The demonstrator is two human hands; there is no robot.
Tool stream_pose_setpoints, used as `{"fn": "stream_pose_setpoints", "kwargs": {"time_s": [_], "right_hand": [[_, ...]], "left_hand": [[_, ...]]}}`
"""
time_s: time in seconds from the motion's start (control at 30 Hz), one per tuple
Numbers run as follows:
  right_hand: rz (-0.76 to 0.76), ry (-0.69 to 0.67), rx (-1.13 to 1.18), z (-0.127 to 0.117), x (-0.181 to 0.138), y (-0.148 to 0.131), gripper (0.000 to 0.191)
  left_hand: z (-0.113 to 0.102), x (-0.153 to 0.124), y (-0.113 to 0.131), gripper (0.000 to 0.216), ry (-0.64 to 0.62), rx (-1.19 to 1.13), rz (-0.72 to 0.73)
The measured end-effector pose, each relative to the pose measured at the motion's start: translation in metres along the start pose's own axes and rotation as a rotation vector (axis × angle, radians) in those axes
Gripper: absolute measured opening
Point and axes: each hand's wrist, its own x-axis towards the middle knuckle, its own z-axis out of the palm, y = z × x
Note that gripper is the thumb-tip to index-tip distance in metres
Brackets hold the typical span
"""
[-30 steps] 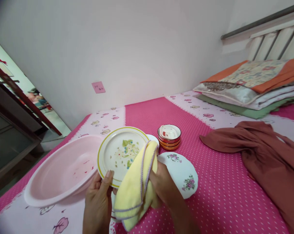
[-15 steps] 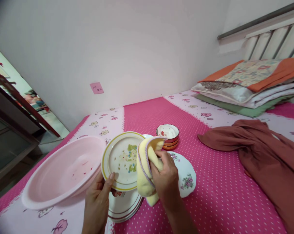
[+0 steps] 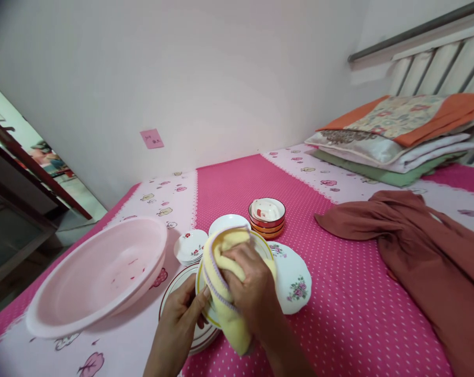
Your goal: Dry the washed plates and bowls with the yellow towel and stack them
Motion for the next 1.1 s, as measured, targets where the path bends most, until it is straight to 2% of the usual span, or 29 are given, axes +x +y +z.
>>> {"fn": "stream_pose_setpoints", "kwargs": {"time_s": [0.13, 0.23, 0.33, 0.4, 0.5, 0.57, 0.63, 0.77, 0.87, 0.97, 1.1], "right_hand": [[0.109, -0.292, 0.092, 0.000, -0.001, -0.012, 0.017], [0.119, -0.458, 0.084, -0.002, -0.004, -0.012, 0.020], [0.068, -0.552, 0.002, -0.006, -0.007, -0.005, 0.024], [0.048, -0.556, -0.073, -0.009, -0.009, 0.000, 0.026], [0.049, -0.484, -0.165, -0.013, -0.008, 0.007, 0.028], [0.070, -0.381, -0.190, -0.015, -0.006, 0.010, 0.025], [0.088, -0.218, -0.187, -0.016, -0.002, 0.013, 0.020], [0.088, 0.205, -0.155, -0.015, 0.002, 0.020, 0.019], [0.186, 0.391, -0.126, -0.021, 0.003, 0.022, 0.028], [0.340, 0.395, -0.017, -0.032, 0.004, 0.022, 0.036], [0.432, 0.242, 0.199, -0.043, 0.005, 0.016, 0.037]], "left_hand": [[-0.009, 0.002, -0.008, 0.037, 0.111, -0.088, -0.013], [-0.017, 0.002, -0.009, 0.034, 0.208, -0.121, 0.008], [-0.023, 0.002, -0.009, 0.036, 0.291, -0.145, 0.010], [-0.026, 0.004, -0.011, 0.037, 0.334, -0.175, -0.012], [-0.028, 0.005, -0.016, 0.036, 0.355, -0.219, -0.014], [-0.030, 0.005, -0.018, 0.034, 0.336, -0.244, -0.001], [-0.032, 0.004, -0.017, 0.033, 0.311, -0.264, -0.005], [-0.033, 0.000, -0.013, 0.033, 0.211, -0.276, -0.047], [-0.033, -0.003, -0.011, 0.034, 0.097, -0.290, -0.082], [-0.034, -0.007, -0.009, 0.035, 0.017, -0.314, -0.108], [-0.041, -0.015, -0.007, 0.026, -0.051, -0.290, -0.133]]}}
